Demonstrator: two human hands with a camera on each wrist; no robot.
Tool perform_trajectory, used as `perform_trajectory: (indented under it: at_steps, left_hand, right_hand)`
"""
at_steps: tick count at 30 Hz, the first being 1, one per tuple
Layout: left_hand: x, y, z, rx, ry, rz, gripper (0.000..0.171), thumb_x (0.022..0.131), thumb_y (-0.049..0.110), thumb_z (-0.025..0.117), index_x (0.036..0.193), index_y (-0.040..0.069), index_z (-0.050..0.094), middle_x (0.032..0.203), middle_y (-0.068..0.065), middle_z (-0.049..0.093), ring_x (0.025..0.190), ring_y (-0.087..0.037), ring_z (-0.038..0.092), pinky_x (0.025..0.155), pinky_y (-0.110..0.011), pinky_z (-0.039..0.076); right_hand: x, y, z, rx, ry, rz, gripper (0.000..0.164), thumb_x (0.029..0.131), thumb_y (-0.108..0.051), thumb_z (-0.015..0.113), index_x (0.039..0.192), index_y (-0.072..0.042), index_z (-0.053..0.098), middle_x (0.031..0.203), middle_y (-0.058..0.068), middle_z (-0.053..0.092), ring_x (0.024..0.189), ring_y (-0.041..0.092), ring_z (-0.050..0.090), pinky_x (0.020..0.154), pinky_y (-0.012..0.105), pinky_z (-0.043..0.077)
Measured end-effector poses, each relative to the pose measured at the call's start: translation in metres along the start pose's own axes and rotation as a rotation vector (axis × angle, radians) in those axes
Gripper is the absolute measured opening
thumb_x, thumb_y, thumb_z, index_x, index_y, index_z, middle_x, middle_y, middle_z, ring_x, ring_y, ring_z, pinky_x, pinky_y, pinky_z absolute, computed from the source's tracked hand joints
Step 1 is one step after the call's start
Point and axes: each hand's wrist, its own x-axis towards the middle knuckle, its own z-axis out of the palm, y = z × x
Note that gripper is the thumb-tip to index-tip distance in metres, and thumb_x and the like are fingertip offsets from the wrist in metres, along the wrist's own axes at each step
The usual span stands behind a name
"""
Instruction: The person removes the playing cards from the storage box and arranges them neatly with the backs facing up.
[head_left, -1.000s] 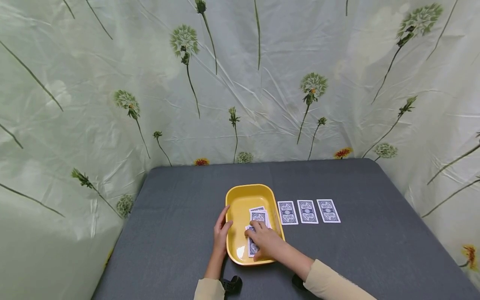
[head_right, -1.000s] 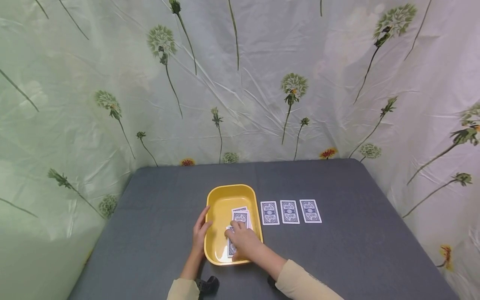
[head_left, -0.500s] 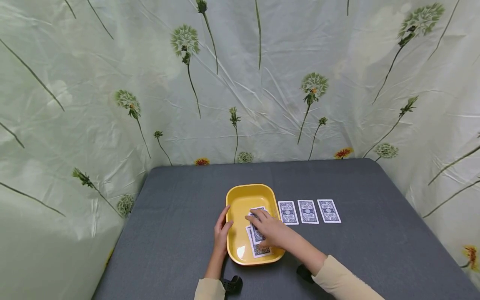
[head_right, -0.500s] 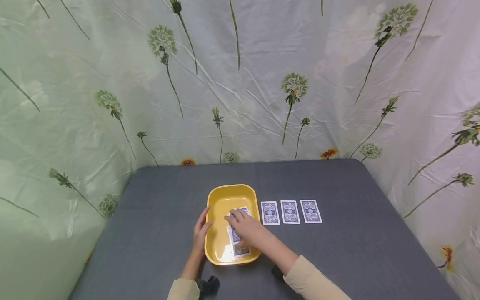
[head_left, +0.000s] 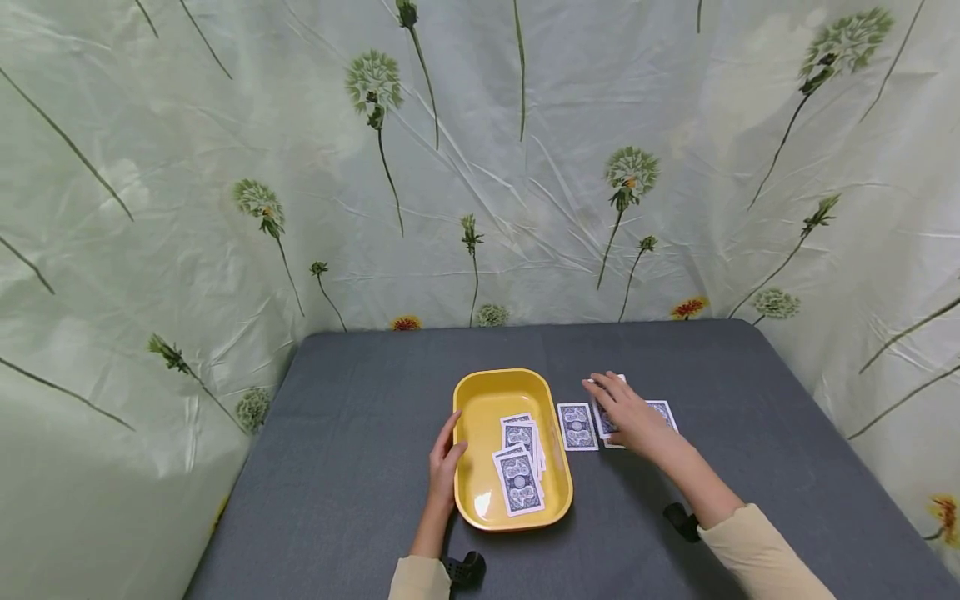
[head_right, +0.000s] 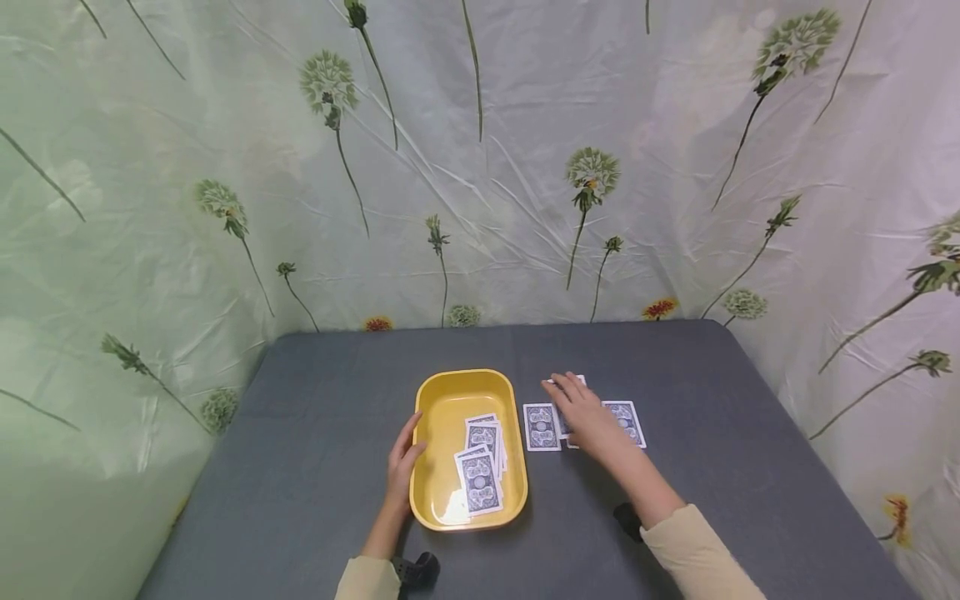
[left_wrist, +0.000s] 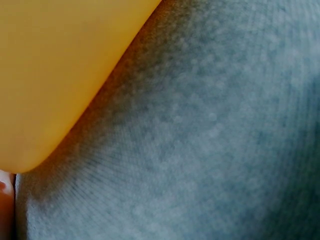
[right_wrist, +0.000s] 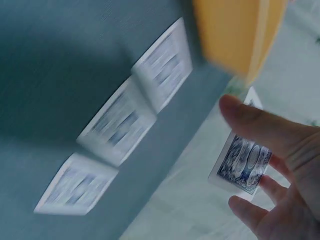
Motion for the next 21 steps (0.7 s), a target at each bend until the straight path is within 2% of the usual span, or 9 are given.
perform_trajectory:
  at_steps: [5, 12, 17, 21]
  left_hand:
    - [-0.001, 0.001, 0.0, 0.005, -0.001, 0.0, 0.049, 0.087, 0.003, 0.043, 0.135, 0.009, 0.042, 0.146, -0.013, 0.033, 0.132, -0.029, 0.033, 0.092, -0.011, 0.033]
    - [0.0, 0.0, 0.0, -0.012, 0.001, 0.008, 0.049, 0.087, 0.003, 0.043, 0.135, 0.009, 0.043, 0.146, -0.013, 0.033, 0.131, -0.03, 0.034, 0.09, -0.008, 0.033]
    - [0.0, 0.001, 0.0, 0.005, 0.007, 0.007, 0.049, 0.087, 0.004, 0.043, 0.135, 0.01, 0.043, 0.146, -0.012, 0.033, 0.132, -0.029, 0.034, 0.092, -0.009, 0.032]
    - [0.0, 0.0, 0.0, 0.004, 0.006, 0.003, 0.049, 0.087, 0.003, 0.044, 0.135, 0.01, 0.043, 0.146, -0.011, 0.033, 0.133, -0.028, 0.032, 0.096, -0.013, 0.031]
  right_hand:
    - [-0.019, 0.05, 0.004, -0.094, -0.032, 0.039, 0.088, 0.053, 0.003, 0.081, 0.129, 0.006, 0.038, 0.131, 0.025, 0.041, 0.122, 0.043, 0.038, 0.096, 0.053, 0.035]
    - [-0.042, 0.108, 0.019, -0.088, -0.109, 0.138, 0.087, 0.049, 0.009, 0.08, 0.126, 0.008, 0.039, 0.125, 0.029, 0.043, 0.115, 0.047, 0.041, 0.087, 0.055, 0.04]
    - [-0.052, 0.134, 0.04, -0.064, -0.168, 0.205, 0.098, 0.047, 0.015, 0.078, 0.133, 0.005, 0.03, 0.125, 0.03, 0.041, 0.117, 0.045, 0.039, 0.084, 0.055, 0.041]
    - [-0.055, 0.136, 0.046, -0.068, -0.226, 0.23, 0.098, 0.045, 0.017, 0.077, 0.131, 0.006, 0.031, 0.124, 0.029, 0.041, 0.115, 0.046, 0.04, 0.081, 0.055, 0.042]
